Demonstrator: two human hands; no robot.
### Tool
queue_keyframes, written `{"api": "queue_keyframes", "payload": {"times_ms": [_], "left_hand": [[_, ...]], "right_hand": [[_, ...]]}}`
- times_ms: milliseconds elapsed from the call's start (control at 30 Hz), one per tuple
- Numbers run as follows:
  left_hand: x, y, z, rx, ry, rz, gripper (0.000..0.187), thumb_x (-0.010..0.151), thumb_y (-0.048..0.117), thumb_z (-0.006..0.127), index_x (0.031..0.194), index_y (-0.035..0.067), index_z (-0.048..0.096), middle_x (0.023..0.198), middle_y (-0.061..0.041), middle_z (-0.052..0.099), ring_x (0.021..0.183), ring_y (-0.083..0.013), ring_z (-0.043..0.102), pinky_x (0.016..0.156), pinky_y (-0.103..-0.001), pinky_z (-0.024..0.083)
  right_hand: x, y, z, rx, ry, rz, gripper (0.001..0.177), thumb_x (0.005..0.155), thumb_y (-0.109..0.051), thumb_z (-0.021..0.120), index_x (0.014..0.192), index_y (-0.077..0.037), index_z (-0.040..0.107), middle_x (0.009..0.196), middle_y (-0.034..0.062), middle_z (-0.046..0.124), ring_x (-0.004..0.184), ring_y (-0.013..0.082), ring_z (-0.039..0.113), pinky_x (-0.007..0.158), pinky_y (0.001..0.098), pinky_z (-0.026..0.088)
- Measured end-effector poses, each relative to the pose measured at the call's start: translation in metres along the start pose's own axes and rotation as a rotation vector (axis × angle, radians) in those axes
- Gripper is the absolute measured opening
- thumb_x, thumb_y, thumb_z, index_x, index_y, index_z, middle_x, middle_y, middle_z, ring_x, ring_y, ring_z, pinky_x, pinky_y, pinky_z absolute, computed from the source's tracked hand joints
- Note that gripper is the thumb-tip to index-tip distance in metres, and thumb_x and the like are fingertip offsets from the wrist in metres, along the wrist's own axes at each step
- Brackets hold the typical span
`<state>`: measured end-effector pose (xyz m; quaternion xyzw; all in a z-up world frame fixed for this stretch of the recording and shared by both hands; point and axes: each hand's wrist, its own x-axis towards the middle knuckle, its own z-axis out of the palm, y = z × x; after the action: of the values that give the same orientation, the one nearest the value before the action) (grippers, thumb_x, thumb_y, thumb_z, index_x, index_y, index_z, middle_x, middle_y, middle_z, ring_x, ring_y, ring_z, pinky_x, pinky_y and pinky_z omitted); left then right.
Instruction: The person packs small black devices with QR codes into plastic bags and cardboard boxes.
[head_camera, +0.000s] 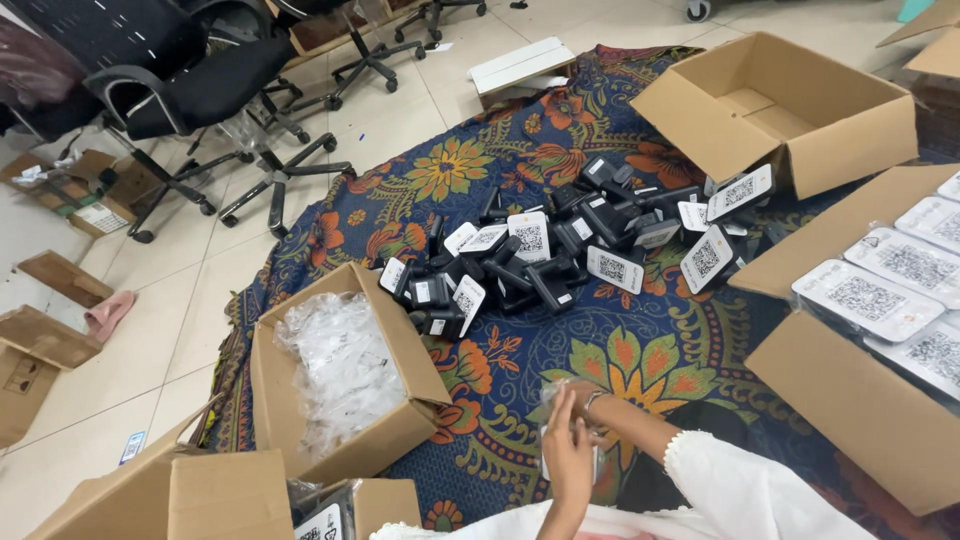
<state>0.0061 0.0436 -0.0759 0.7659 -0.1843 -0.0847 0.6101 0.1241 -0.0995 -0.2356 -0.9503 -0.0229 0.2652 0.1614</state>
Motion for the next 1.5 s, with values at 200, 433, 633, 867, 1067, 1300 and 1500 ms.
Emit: {"api": "queue_keyframes", "payload": {"times_ms": [200,433,633,867,1067,1300,1500], "left_hand": [[0.053,-0.04,-0.054,0.488,-0.125,0.145,0.036,0.097,-0.008,0.055,0.122,0.011,0.073,0.152,-0.008,0.057,0.091,-0.0183,0.081,0.092,-0.03,0.061],[0.075,0.033,-0.09,1.093,-0.523,0.457,0.059,0.065,-0.01,0.073,0.118,0.017,0.076,0.159,-0.019,0.039,0.149,-0.0364,0.028,0.121,-0.057,0.016],[0.114,-0.028,-0.091,1.456,-0.706,0.485,0.057,0.066,0.019,0.09,0.118,0.007,0.073,0.146,-0.014,0.053,0.147,-0.0335,0.033,0.121,-0.066,0.008],[0.127,-0.026,-0.183,1.071,-0.195,0.258,0.035,0.068,0.025,0.091,0.097,0.012,0.077,0.135,-0.008,0.068,0.133,-0.0297,0.054,0.115,-0.051,0.037],[0.084,-0.11,-0.17,0.322,-0.105,-0.226,0.089,0.065,0.016,0.092,0.143,0.012,0.051,0.142,-0.01,0.06,0.133,-0.0243,0.057,0.111,-0.041,0.048],[0.054,-0.207,-0.072,-0.367,-0.023,-0.417,0.049,0.091,0.027,0.074,0.134,0.006,0.063,0.129,-0.006,0.07,0.117,-0.0145,0.065,0.102,-0.029,0.048],[0.076,-0.261,-0.035,-0.495,-0.009,-0.457,0.027,0.098,0.022,0.065,0.113,0.003,0.075,0.096,-0.001,0.077,0.082,-0.0089,0.067,0.075,-0.023,0.051]], "right_hand": [[-0.074,-0.005,-0.057,0.278,0.403,-0.29,0.018,0.093,-0.016,0.064,0.109,-0.017,0.074,0.097,0.0051,0.08,0.088,0.0209,0.077,0.076,0.0371,0.058],[-0.202,-0.049,-0.147,-0.066,0.31,-0.288,0.078,0.061,-0.005,0.089,0.132,-0.027,0.067,0.158,0.003,0.043,0.149,0.0307,0.029,0.115,0.0589,0.022],[-0.165,-0.031,-0.13,-0.221,0.252,-0.252,0.022,0.079,-0.02,0.08,0.099,-0.029,0.081,0.158,-0.0034,0.041,0.154,0.0224,0.02,0.123,0.0663,0.005],[-0.157,0.035,-0.15,0.086,0.554,-0.153,0.024,0.079,-0.034,0.081,0.1,-0.023,0.077,0.151,-0.0003,0.053,0.141,0.0232,0.046,0.119,0.0537,0.032],[-0.135,0.054,-0.055,0.764,0.517,-0.184,0.085,0.07,-0.03,0.091,0.143,-0.017,0.05,0.147,0.0066,0.055,0.14,0.0251,0.05,0.115,0.0415,0.04],[-0.077,0.037,0.056,1.439,0.435,-0.125,0.037,0.095,-0.018,0.067,0.131,-0.013,0.068,0.123,0.0032,0.075,0.115,0.0145,0.067,0.102,0.0336,0.052],[-0.064,0.021,0.05,1.493,0.409,-0.143,0.024,0.099,-0.008,0.062,0.12,-0.007,0.072,0.104,0.0037,0.077,0.092,0.0107,0.069,0.081,0.0258,0.056]]}}
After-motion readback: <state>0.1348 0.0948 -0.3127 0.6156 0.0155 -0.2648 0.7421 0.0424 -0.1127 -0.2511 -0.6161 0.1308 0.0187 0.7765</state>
